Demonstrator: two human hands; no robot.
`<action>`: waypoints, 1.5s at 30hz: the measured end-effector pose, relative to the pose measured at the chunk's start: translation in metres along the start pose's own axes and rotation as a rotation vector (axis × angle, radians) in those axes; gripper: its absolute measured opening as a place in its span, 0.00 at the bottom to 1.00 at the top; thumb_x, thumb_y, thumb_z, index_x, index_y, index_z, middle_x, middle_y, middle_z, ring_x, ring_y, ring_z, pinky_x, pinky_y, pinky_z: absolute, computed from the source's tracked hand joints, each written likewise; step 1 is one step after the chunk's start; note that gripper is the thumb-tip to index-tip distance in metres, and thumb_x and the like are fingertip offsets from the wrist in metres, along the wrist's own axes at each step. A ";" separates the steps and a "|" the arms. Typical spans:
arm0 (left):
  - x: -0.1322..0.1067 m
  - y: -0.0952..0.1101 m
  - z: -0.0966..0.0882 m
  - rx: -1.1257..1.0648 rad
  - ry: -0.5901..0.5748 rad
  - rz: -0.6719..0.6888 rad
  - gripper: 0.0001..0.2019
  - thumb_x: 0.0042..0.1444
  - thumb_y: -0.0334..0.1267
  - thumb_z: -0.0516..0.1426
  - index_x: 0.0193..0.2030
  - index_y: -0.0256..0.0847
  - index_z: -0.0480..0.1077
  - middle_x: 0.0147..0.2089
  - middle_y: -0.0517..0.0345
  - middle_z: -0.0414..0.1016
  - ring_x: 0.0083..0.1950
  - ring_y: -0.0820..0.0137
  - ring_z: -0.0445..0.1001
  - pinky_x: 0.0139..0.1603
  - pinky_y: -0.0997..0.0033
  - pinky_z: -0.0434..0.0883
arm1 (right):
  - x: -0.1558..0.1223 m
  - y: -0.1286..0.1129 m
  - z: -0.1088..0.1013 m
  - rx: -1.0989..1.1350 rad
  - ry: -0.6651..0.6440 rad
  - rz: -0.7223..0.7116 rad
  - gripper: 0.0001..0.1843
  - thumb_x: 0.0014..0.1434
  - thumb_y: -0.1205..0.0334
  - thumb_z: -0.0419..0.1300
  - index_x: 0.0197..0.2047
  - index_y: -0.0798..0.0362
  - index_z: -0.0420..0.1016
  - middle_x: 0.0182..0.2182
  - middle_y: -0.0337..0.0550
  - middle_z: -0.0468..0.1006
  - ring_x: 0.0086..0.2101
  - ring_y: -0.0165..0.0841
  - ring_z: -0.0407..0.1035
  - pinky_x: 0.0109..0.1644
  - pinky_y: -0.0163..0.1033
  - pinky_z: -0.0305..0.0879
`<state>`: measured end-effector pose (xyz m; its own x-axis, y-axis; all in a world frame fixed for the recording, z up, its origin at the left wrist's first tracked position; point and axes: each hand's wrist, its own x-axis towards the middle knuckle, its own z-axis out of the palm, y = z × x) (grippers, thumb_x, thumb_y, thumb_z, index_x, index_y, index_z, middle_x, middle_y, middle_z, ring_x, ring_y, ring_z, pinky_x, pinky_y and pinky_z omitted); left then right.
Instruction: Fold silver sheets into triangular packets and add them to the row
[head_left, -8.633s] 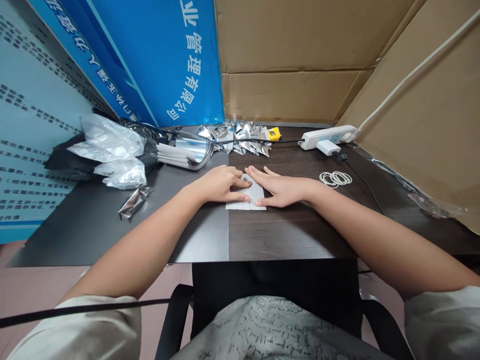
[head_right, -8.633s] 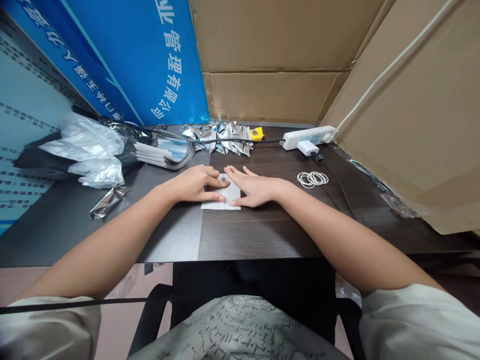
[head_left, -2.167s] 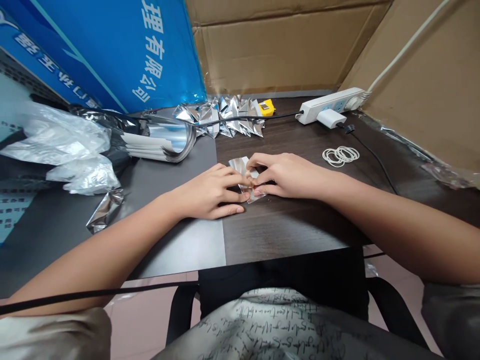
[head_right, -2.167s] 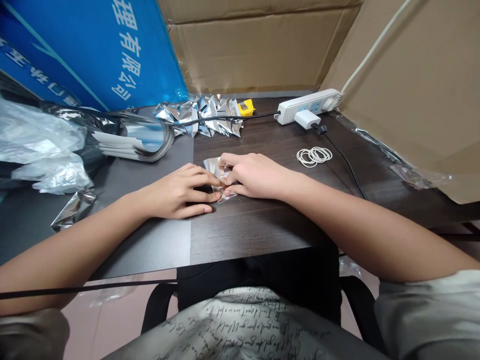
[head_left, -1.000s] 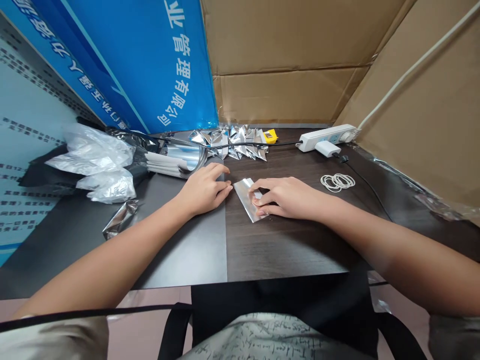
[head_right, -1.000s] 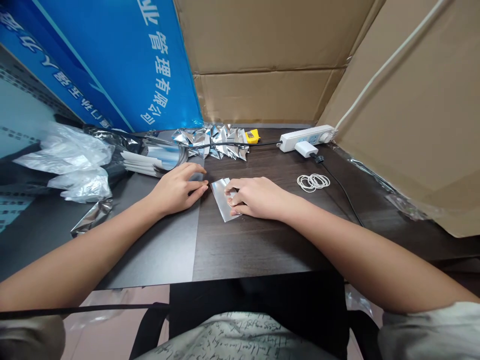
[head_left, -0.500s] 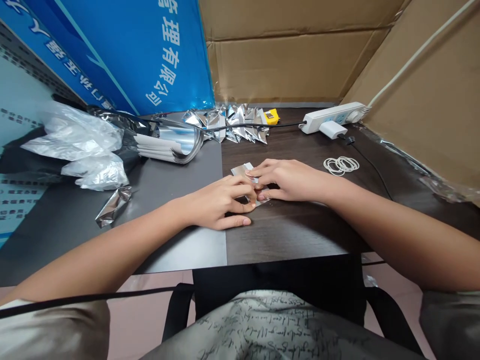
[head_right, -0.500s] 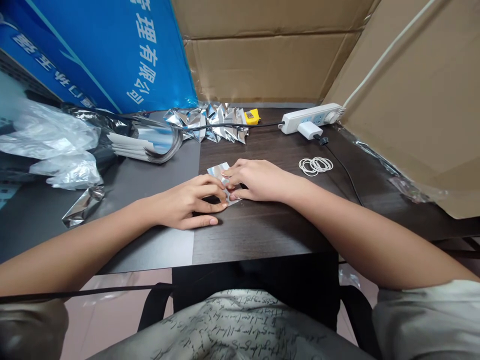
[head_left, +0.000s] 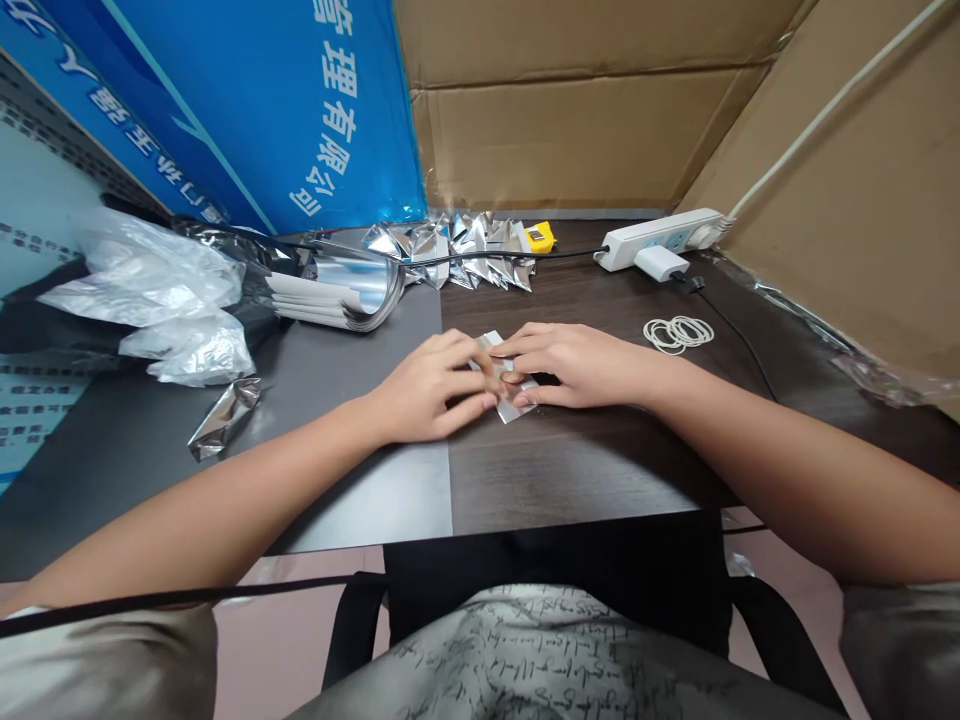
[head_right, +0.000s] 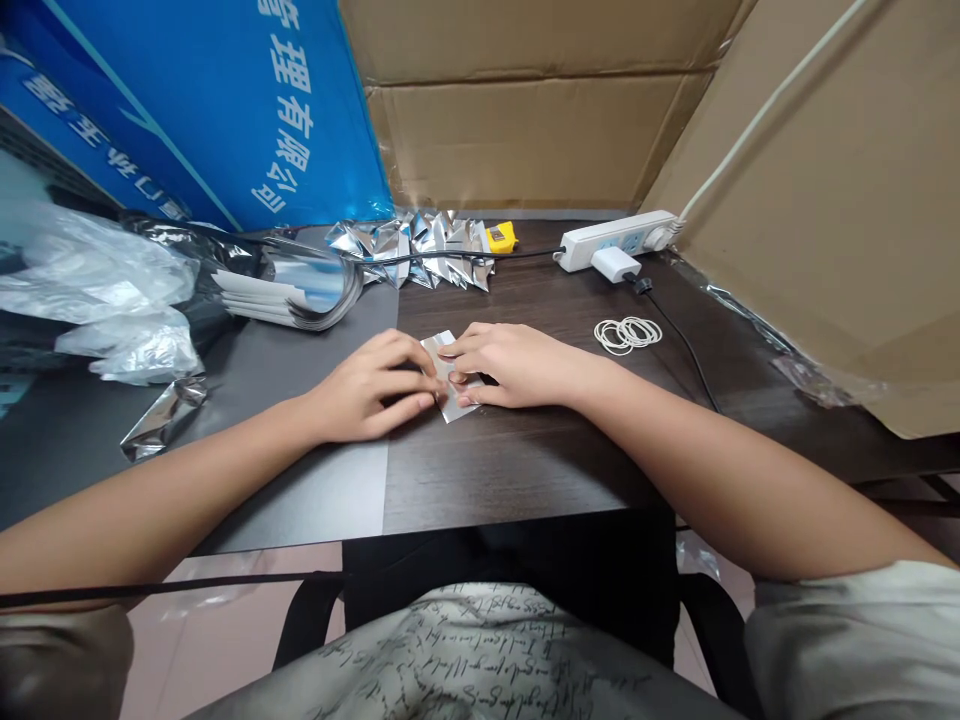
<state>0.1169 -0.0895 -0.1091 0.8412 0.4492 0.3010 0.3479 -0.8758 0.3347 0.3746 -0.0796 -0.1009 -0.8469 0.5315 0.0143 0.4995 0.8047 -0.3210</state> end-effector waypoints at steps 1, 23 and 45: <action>-0.001 -0.005 0.001 0.070 0.047 -0.060 0.16 0.71 0.43 0.52 0.49 0.43 0.81 0.50 0.48 0.77 0.52 0.62 0.72 0.57 0.56 0.69 | 0.000 0.000 0.000 0.004 0.011 -0.010 0.13 0.68 0.54 0.60 0.47 0.49 0.83 0.63 0.43 0.73 0.58 0.42 0.67 0.60 0.48 0.68; 0.002 -0.003 0.004 0.137 -0.061 -0.433 0.11 0.64 0.46 0.58 0.45 0.40 0.71 0.40 0.56 0.75 0.41 0.64 0.71 0.45 0.62 0.64 | 0.009 -0.017 0.012 0.011 0.139 0.245 0.10 0.68 0.58 0.59 0.39 0.56 0.76 0.37 0.45 0.72 0.36 0.30 0.64 0.41 0.35 0.55; 0.014 0.006 0.004 0.295 -0.088 -0.670 0.11 0.67 0.45 0.58 0.44 0.39 0.72 0.46 0.48 0.75 0.48 0.56 0.72 0.49 0.57 0.68 | 0.020 -0.013 0.010 0.248 0.090 0.266 0.06 0.61 0.63 0.64 0.35 0.58 0.76 0.28 0.38 0.75 0.28 0.24 0.64 0.35 0.30 0.54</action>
<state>0.1320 -0.0893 -0.1065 0.4351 0.8995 0.0394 0.8852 -0.4354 0.1637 0.3493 -0.0824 -0.1062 -0.6683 0.7436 -0.0209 0.6317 0.5525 -0.5437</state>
